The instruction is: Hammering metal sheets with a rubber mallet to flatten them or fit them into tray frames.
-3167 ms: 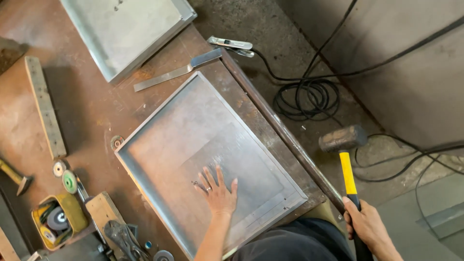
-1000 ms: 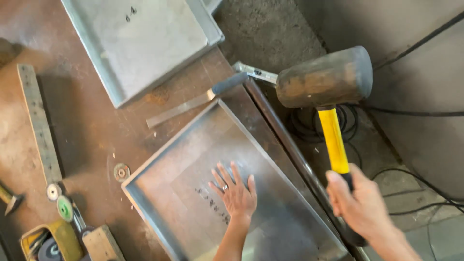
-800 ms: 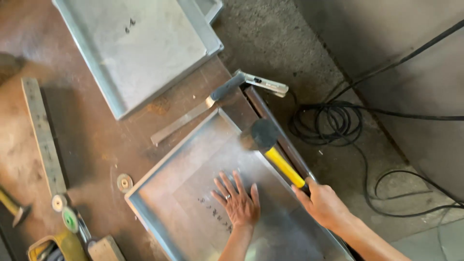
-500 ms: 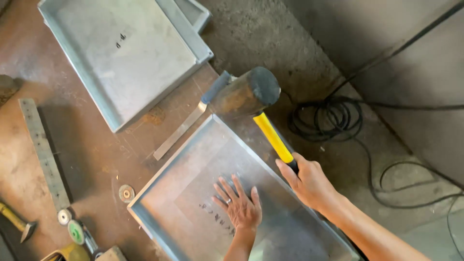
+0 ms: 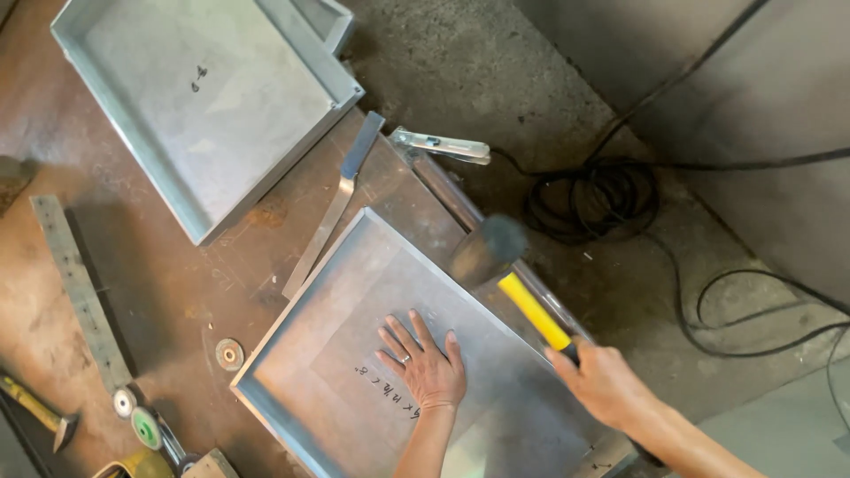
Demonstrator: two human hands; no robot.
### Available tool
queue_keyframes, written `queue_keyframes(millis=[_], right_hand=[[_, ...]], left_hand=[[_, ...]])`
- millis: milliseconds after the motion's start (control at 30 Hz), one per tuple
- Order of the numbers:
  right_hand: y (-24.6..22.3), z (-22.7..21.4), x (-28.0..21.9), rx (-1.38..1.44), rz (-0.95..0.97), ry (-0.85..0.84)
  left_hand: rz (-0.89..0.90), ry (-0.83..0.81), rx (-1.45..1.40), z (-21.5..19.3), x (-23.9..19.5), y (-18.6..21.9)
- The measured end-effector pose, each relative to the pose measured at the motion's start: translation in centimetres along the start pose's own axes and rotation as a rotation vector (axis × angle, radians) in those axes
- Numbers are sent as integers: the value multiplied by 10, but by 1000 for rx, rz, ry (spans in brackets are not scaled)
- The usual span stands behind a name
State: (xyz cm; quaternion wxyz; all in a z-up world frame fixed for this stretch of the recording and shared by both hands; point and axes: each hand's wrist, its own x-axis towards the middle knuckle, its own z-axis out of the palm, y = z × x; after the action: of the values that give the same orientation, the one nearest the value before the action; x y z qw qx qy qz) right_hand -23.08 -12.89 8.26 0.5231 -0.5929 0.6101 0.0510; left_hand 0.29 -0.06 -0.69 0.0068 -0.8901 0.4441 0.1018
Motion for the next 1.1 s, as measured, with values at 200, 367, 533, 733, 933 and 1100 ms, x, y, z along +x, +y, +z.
queue_keyframes(millis=[200, 367, 533, 733, 933, 1100], right_hand=[[38, -11, -51, 32, 168, 26], [107, 6, -74, -116, -18, 73], [106, -32, -136, 83, 146, 83], [142, -35, -176, 245, 167, 103], [134, -24, -192, 196, 6, 277], [165, 9, -161, 25, 25, 157]], left_hand=[[-24, -71, 39, 3, -4, -1], [-44, -36, 16, 6, -3, -6], [31, -10, 14, -2, -50, -2], [101, -60, 78, 20, -150, 45], [50, -130, 98, 16, -170, 65], [80, -80, 80, 23, -164, 65]])
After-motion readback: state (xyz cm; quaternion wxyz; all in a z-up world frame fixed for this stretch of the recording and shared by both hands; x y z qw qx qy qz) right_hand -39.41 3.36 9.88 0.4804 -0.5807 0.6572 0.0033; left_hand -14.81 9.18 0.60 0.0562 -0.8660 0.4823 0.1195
